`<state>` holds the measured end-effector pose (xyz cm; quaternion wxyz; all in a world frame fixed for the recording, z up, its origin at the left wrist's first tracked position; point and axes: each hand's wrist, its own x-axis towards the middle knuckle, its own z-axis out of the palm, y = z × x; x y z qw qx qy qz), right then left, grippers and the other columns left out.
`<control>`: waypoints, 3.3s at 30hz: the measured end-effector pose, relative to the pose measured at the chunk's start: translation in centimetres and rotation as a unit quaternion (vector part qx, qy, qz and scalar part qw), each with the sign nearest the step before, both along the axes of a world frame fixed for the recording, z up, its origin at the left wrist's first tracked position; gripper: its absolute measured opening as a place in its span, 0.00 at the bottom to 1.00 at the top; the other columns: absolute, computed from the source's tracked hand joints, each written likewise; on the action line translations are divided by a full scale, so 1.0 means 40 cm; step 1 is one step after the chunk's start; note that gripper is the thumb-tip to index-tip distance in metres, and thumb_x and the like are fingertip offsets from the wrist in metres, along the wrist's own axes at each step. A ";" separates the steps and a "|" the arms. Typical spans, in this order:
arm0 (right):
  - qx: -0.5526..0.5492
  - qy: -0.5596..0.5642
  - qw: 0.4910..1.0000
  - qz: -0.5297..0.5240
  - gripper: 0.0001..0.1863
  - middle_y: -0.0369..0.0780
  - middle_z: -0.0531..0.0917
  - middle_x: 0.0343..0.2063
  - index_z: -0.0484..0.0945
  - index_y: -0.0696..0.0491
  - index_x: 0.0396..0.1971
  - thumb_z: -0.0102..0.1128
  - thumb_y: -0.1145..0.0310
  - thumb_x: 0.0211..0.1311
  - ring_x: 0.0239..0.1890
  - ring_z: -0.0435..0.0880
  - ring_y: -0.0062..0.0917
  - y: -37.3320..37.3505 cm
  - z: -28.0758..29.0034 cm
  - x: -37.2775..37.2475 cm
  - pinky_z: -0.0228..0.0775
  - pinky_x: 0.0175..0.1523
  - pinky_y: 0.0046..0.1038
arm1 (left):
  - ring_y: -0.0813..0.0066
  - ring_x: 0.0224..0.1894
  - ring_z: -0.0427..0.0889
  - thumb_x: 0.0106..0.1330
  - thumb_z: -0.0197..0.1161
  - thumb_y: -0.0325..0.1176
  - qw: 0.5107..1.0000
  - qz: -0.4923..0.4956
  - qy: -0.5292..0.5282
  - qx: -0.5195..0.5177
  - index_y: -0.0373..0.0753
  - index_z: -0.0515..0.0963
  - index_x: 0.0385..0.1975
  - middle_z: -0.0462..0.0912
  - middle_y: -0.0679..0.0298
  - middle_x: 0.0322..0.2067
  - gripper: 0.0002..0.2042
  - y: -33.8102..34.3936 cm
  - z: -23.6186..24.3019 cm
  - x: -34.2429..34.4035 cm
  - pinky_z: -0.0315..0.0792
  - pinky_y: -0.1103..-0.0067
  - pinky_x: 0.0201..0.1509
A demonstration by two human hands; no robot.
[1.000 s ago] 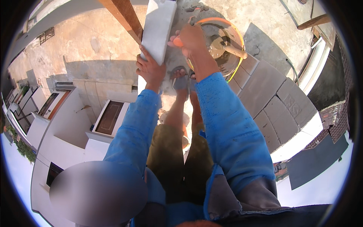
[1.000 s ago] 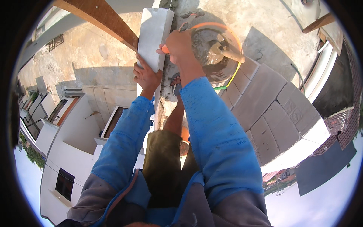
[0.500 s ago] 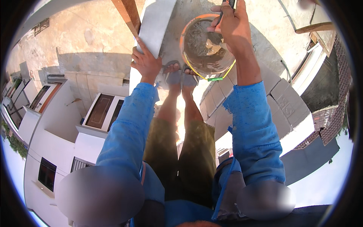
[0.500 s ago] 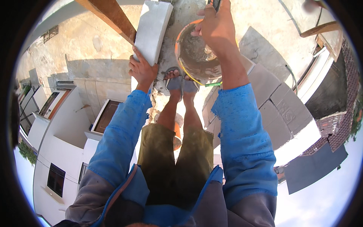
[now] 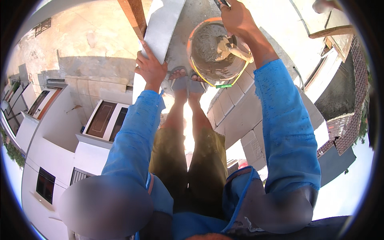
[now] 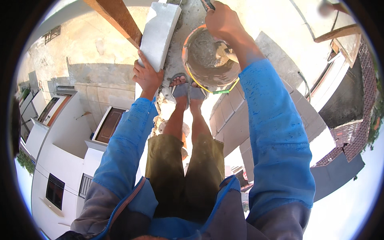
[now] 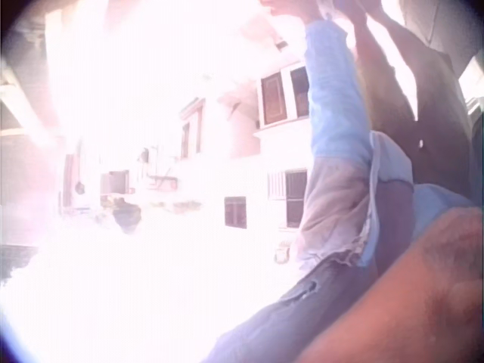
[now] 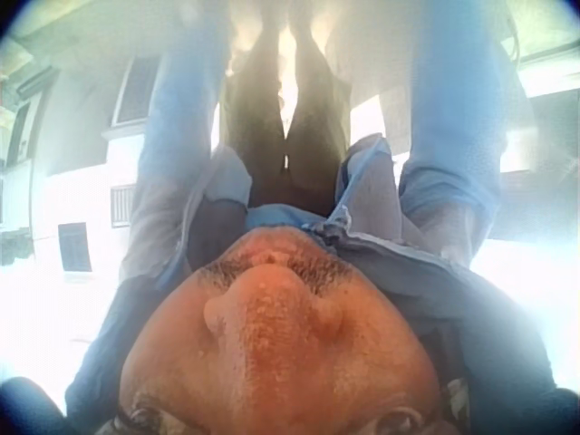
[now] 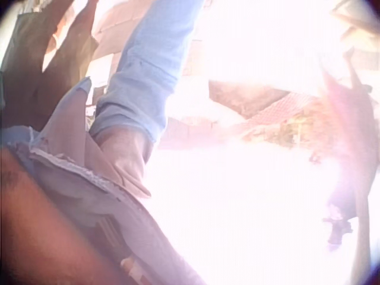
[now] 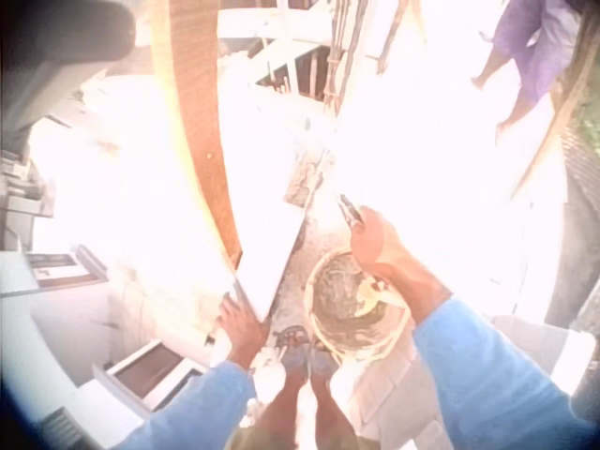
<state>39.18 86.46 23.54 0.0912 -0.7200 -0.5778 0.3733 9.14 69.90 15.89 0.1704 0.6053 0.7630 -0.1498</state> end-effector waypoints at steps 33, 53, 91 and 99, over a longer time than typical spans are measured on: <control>-0.234 0.444 0.732 -0.460 0.12 0.48 0.78 0.37 0.73 0.58 0.50 0.55 0.74 0.68 0.36 0.82 0.36 0.009 -0.145 -0.086 0.76 0.36 0.36 | 0.40 0.69 0.69 0.52 0.81 0.48 0.999 0.004 -0.051 0.019 0.50 0.42 0.86 0.61 0.40 0.71 0.64 -0.135 -0.001 -0.088 0.71 0.44 0.59; -0.244 0.517 0.646 -0.506 0.13 0.49 0.71 0.40 0.64 0.62 0.55 0.42 0.82 0.73 0.33 0.76 0.33 -0.097 -0.201 -0.246 0.73 0.32 0.31 | 0.38 0.67 0.68 0.51 0.83 0.46 0.999 -0.004 -0.030 0.026 0.53 0.43 0.86 0.62 0.40 0.69 0.64 -0.153 0.002 -0.079 0.70 0.43 0.58; -0.010 0.290 0.933 -0.210 0.17 0.41 0.84 0.34 0.69 0.63 0.57 0.59 0.72 0.76 0.34 0.83 0.22 -0.612 0.155 -0.300 0.77 0.39 0.32 | 0.41 0.75 0.68 0.49 0.88 0.50 0.975 0.097 -0.172 -0.104 0.39 0.41 0.83 0.63 0.40 0.74 0.69 -0.528 0.033 -0.389 0.70 0.55 0.75; -0.315 0.350 0.836 -0.282 0.14 0.37 0.77 0.28 0.66 0.56 0.56 0.56 0.71 0.77 0.19 0.74 0.17 -1.063 0.188 -0.416 0.70 0.24 0.28 | 0.41 0.69 0.78 0.53 0.88 0.49 0.966 0.050 -0.228 -0.114 0.33 0.47 0.81 0.72 0.37 0.70 0.63 -0.593 0.024 -0.510 0.75 0.58 0.72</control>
